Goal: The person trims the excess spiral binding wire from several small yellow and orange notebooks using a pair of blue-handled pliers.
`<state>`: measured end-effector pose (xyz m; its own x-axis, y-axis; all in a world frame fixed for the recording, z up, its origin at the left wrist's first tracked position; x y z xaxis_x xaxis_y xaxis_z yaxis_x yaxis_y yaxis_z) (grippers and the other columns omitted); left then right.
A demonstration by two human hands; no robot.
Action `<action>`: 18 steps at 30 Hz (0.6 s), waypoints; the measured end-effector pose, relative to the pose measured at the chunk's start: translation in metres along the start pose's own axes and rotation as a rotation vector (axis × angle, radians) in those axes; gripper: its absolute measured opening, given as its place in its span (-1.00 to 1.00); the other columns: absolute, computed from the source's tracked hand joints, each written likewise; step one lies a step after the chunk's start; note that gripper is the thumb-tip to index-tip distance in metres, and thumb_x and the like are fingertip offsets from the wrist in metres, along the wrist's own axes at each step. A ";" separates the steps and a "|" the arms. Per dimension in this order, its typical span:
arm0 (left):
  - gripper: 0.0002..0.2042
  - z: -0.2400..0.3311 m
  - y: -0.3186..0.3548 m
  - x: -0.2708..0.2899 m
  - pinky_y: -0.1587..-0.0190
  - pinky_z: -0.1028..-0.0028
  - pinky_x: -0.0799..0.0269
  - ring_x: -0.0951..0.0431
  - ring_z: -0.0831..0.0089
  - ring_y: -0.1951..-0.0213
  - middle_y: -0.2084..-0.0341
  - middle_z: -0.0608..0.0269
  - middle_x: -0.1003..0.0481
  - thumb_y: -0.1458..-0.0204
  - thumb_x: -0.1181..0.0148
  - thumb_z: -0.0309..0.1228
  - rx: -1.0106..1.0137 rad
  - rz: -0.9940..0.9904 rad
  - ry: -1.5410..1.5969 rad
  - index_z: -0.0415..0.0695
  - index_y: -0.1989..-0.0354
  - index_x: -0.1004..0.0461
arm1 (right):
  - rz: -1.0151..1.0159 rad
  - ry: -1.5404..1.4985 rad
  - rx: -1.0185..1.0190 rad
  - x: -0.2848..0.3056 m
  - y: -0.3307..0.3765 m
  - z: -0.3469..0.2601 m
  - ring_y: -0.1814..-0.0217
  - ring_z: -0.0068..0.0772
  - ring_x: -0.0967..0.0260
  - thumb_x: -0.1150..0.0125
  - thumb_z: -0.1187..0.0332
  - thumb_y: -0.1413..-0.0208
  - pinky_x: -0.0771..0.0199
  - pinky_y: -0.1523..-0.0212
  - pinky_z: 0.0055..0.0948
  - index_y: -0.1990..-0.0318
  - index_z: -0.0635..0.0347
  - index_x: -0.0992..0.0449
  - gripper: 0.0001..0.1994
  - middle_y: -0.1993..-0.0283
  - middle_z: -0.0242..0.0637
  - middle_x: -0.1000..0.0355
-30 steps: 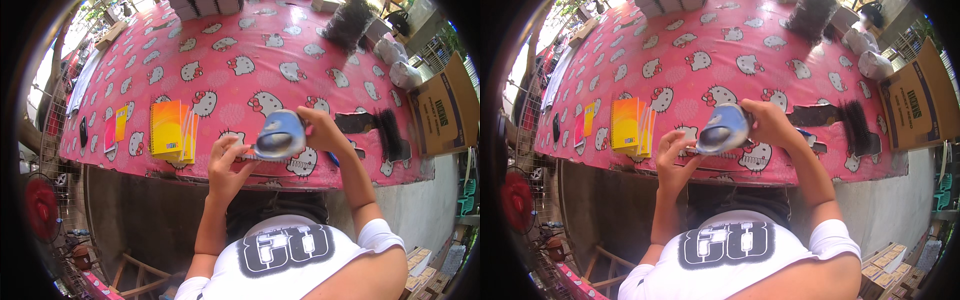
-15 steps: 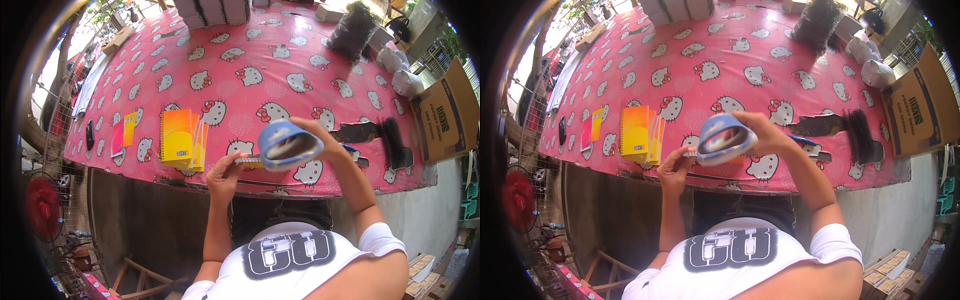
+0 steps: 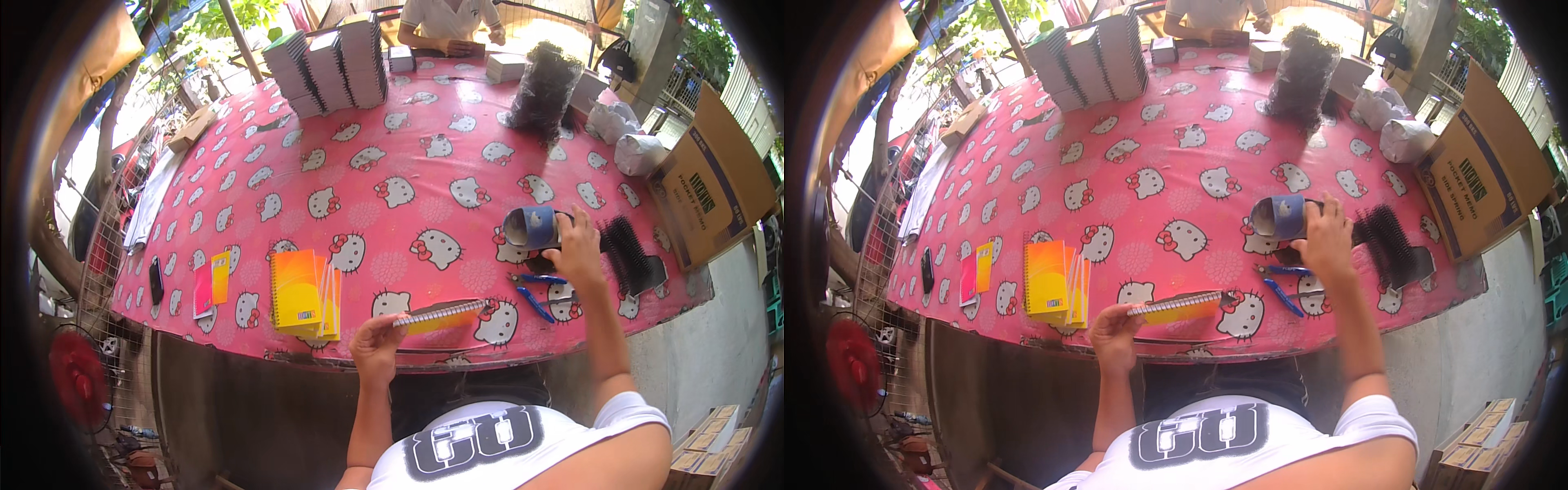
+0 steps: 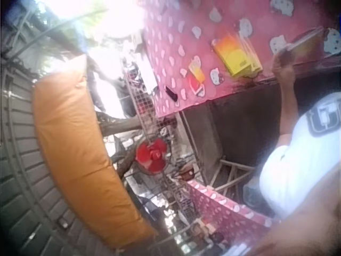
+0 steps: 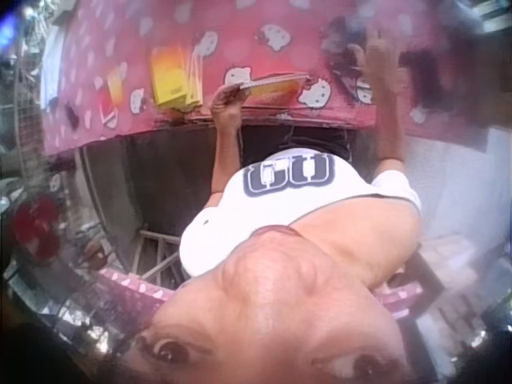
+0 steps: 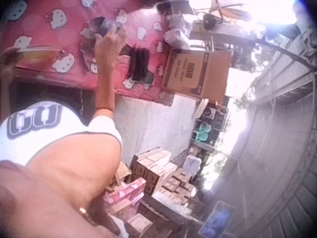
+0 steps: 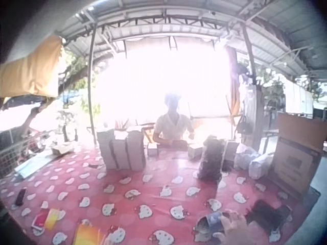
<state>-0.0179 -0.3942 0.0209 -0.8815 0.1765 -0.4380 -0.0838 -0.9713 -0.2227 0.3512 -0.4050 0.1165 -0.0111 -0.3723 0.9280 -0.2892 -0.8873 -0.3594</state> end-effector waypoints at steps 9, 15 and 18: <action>-0.74 0.040 0.012 -0.070 0.05 0.47 -0.52 -0.58 0.40 0.13 0.21 0.02 -0.58 0.03 -0.18 -0.81 -0.018 -0.170 -0.186 -0.36 0.14 -0.55 | -0.301 -0.912 0.495 0.037 0.071 -0.171 0.12 -0.11 -0.39 -0.45 0.38 0.15 -0.40 0.17 -0.23 0.15 0.18 -0.46 -0.63 0.14 -0.16 -0.36; -0.75 0.038 0.019 -0.055 0.04 0.49 -0.50 -0.59 0.43 0.15 0.17 0.02 -0.57 -0.03 -0.15 -0.79 0.037 -0.123 -0.196 -0.38 0.10 -0.52 | -0.234 -0.911 0.614 0.037 0.081 -0.183 0.24 -0.15 -0.40 -0.38 0.32 0.07 -0.42 0.27 -0.24 0.18 0.20 -0.40 -0.66 0.25 -0.21 -0.35; -0.74 0.030 0.019 -0.051 0.04 0.51 -0.50 -0.58 0.43 0.13 0.15 0.02 -0.56 -0.03 -0.15 -0.79 0.068 -0.060 -0.115 -0.37 0.09 -0.53 | -0.191 -0.964 0.592 0.043 0.077 -0.190 0.28 -0.14 -0.41 -0.36 0.37 0.06 -0.42 0.30 -0.25 0.19 0.19 -0.42 -0.71 0.28 -0.22 -0.36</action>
<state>0.0115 -0.4260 0.0649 -0.9212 0.2190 -0.3217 -0.1660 -0.9688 -0.1841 0.1461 -0.4380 0.1476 0.7960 -0.0455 0.6036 0.2910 -0.8456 -0.4475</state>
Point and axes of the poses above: each hand's wrist, its own y-axis away from the middle knuckle, its own x-axis out of the back of the hand, z = x × y, the point moved 9 cm from there along -y, towards the middle knuckle
